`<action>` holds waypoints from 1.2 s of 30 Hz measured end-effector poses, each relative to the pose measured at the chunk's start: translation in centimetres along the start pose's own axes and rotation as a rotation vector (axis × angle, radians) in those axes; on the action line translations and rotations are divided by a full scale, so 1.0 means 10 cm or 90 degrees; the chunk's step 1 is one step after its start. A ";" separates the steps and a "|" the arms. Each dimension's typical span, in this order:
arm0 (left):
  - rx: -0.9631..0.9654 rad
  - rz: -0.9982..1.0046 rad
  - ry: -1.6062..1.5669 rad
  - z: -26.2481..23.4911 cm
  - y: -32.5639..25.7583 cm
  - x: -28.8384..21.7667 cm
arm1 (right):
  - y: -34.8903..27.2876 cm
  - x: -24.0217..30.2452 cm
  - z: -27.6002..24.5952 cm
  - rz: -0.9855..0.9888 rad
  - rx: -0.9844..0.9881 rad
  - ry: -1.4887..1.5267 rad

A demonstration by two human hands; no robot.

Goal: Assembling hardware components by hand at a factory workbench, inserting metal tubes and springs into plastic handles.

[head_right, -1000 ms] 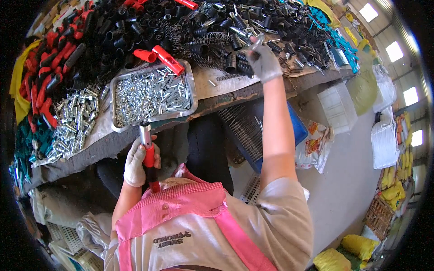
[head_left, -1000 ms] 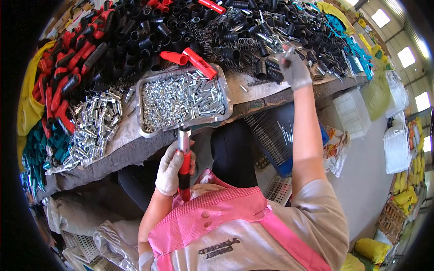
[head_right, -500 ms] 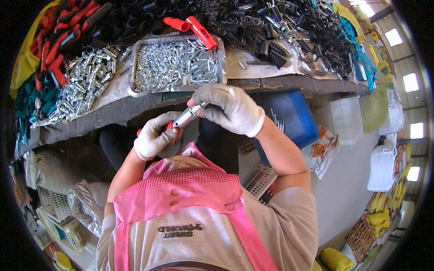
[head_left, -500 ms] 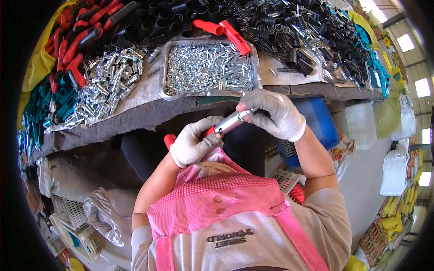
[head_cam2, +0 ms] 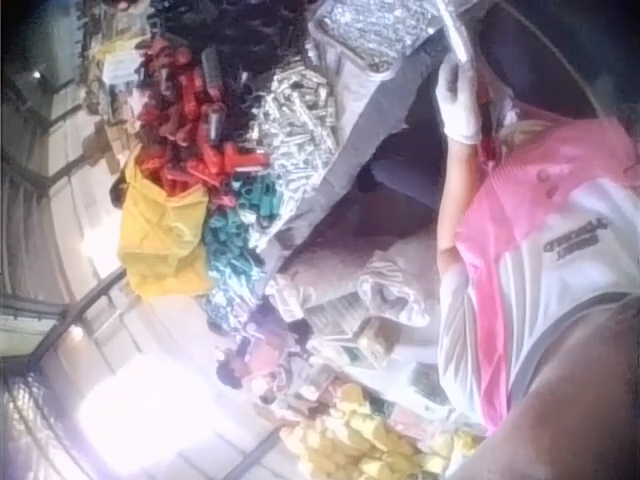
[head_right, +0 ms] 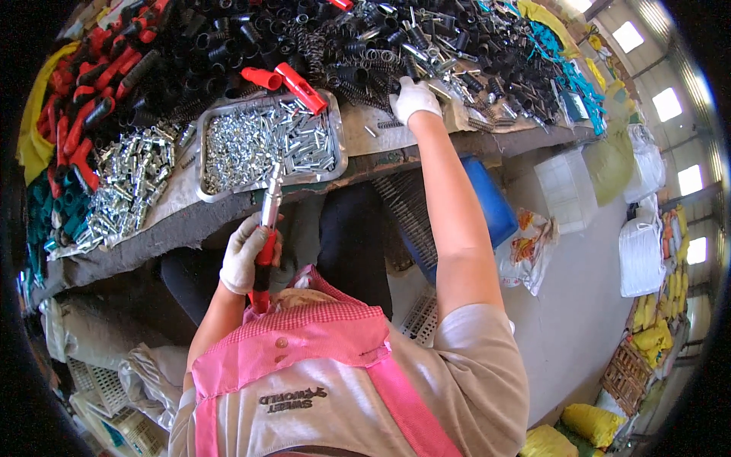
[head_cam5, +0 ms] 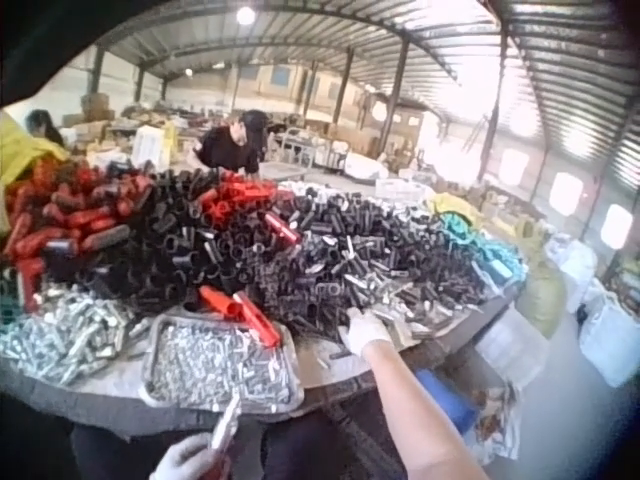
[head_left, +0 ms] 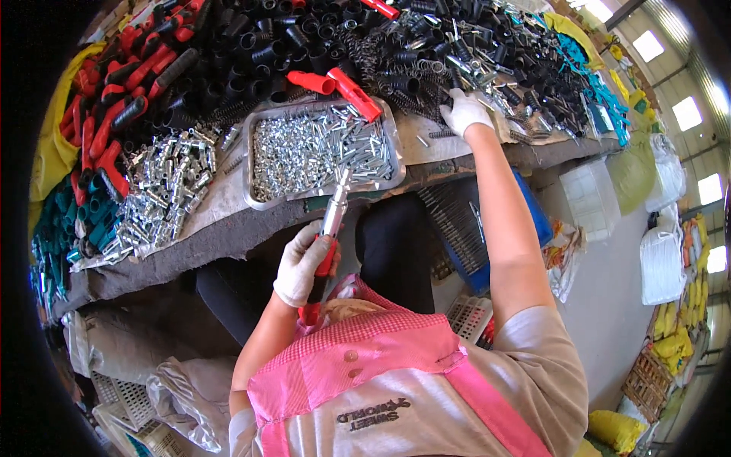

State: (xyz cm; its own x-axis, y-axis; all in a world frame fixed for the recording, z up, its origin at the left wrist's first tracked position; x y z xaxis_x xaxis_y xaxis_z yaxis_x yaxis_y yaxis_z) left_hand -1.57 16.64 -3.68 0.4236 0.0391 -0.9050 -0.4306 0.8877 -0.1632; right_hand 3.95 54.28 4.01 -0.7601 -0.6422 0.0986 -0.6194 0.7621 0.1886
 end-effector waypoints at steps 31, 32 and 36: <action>-0.051 0.059 -0.092 -0.32 -0.52 -0.34 | -2.10 2.32 -0.81 -0.291 0.422 1.413; -0.023 0.065 -0.070 -0.29 -0.53 -0.35 | -1.93 2.22 -0.80 -0.290 0.263 1.352; 0.013 0.037 0.006 -0.26 -0.54 -0.31 | -1.92 2.37 -0.83 -0.342 0.217 1.311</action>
State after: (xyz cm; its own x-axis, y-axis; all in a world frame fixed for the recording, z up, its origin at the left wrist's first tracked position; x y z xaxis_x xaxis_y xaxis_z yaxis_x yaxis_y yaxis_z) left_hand -2.59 10.50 -0.99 0.3910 0.0858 -0.9164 -0.4373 0.8934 -0.1029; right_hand -0.56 23.71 10.80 0.5417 0.2793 0.7928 -0.8254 0.3555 0.4387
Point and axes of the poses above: each hand's wrist, its own y-axis towards the middle knuckle, its own z-axis out of the palm, x = y × z, the point moved 9 cm from there along y, towards the middle knuckle, and after that the axes turned 2 degrees about y, right-handed, at the moved point
